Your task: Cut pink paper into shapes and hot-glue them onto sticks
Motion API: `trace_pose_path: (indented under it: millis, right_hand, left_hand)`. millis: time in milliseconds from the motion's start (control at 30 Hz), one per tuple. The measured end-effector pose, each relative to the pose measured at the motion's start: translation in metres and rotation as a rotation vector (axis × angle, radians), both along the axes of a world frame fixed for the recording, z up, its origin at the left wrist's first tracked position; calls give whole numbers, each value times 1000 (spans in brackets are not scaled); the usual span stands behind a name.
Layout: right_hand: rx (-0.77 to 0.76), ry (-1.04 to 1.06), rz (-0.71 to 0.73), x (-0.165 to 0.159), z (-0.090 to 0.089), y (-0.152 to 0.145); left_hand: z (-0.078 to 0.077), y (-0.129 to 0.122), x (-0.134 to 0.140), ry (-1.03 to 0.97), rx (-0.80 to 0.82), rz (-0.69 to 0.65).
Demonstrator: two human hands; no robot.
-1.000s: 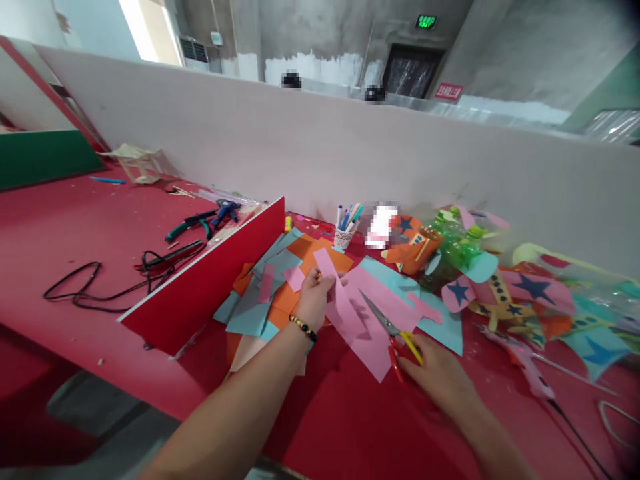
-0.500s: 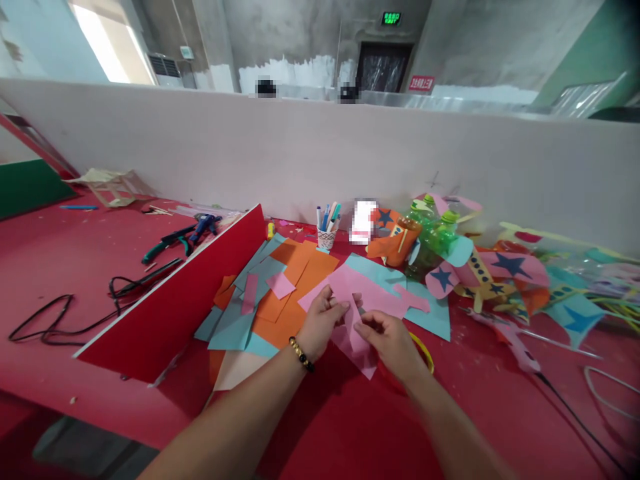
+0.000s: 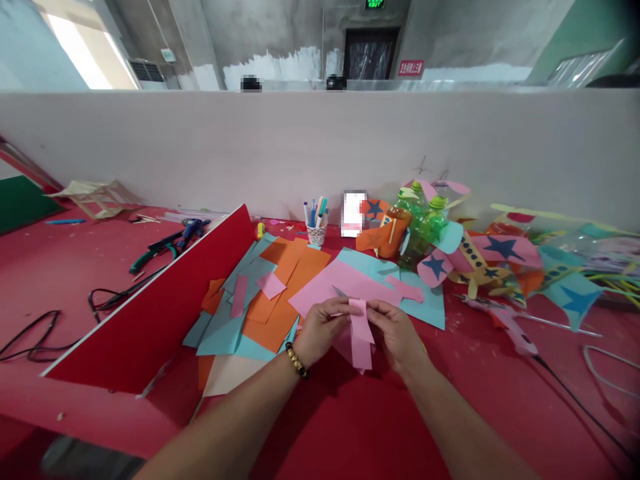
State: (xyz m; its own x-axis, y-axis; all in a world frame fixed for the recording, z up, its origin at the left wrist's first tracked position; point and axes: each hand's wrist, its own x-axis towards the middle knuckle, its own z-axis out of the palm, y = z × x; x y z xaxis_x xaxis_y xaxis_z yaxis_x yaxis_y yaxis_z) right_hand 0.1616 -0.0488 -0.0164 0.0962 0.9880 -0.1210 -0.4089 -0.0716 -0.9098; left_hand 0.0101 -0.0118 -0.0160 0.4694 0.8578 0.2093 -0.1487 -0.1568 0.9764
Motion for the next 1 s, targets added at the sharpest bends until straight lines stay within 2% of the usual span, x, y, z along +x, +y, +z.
trace_pose_path:
  millis: [100,233,400,433,633,800,1000]
  right_hand:
    - [-8,-5,-23,2,3,-1]
    - [-1,-149,-51,5,3,-1]
    - [72,-147,-214,5,-2,0]
    - [79,-150,-236,4,-3,0]
    - [113,-245,-332,-3,-6,0]
    - [140,-199,-347,2,-4,2]
    - [67,-194,-283,18,-3,3]
  left_hand:
    - [-3,0,1,58,46,17]
    - [-2,-4,1,51,53,-21]
    - [5,-10,2,-63,-347,-22]
    - [6,-12,3,-65,-387,-20]
    - [1,-17,10,53,-351,-167]
    - [-4,-11,7,82,-379,-131]
    - [-2,-5,0,122,-378,-161]
